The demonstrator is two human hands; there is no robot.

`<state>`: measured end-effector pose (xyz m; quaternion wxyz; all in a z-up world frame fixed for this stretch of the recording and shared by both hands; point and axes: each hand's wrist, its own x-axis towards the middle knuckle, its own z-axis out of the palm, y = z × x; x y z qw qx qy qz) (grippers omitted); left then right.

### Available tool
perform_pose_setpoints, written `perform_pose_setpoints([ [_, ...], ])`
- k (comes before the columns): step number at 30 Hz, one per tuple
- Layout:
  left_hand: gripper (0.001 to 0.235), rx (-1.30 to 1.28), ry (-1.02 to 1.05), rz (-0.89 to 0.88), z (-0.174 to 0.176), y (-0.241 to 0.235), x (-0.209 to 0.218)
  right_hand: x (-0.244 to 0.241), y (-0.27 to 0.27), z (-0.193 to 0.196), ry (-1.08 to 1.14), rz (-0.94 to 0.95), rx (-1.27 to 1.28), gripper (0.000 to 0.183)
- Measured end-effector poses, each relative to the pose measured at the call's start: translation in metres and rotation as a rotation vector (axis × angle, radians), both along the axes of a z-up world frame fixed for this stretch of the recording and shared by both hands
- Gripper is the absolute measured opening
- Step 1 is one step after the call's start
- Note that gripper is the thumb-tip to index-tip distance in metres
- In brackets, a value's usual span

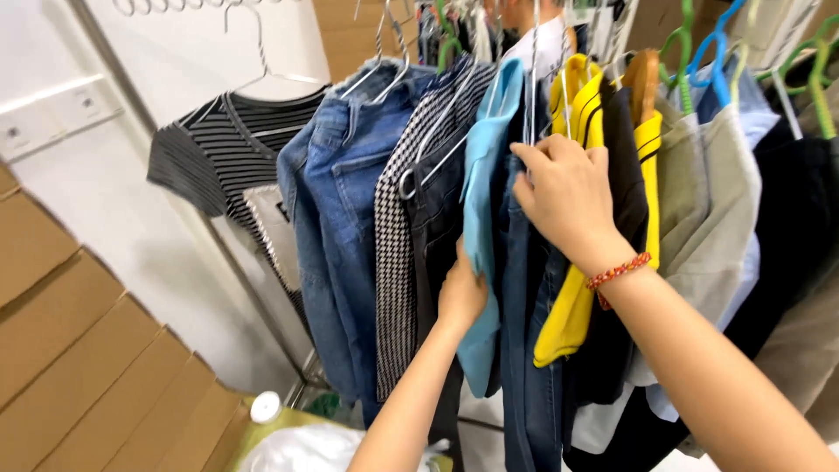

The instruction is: Packing garments into bags and boxes, and hanging shirts on a clothing rack.

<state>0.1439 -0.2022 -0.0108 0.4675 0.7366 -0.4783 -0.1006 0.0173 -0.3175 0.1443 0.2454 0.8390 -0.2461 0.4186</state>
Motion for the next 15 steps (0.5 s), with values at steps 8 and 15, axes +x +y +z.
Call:
perform_pose_setpoints([
  [8,0.069,0.032,0.238,-0.126,0.007,0.08,-0.013,-0.003,0.095,-0.039,-0.206,0.422,0.129,0.05],
  [15,0.071,0.183,0.298,0.071,-0.09,0.169,-0.019,0.008,0.215,-0.096,-0.336,0.956,0.504,0.026],
])
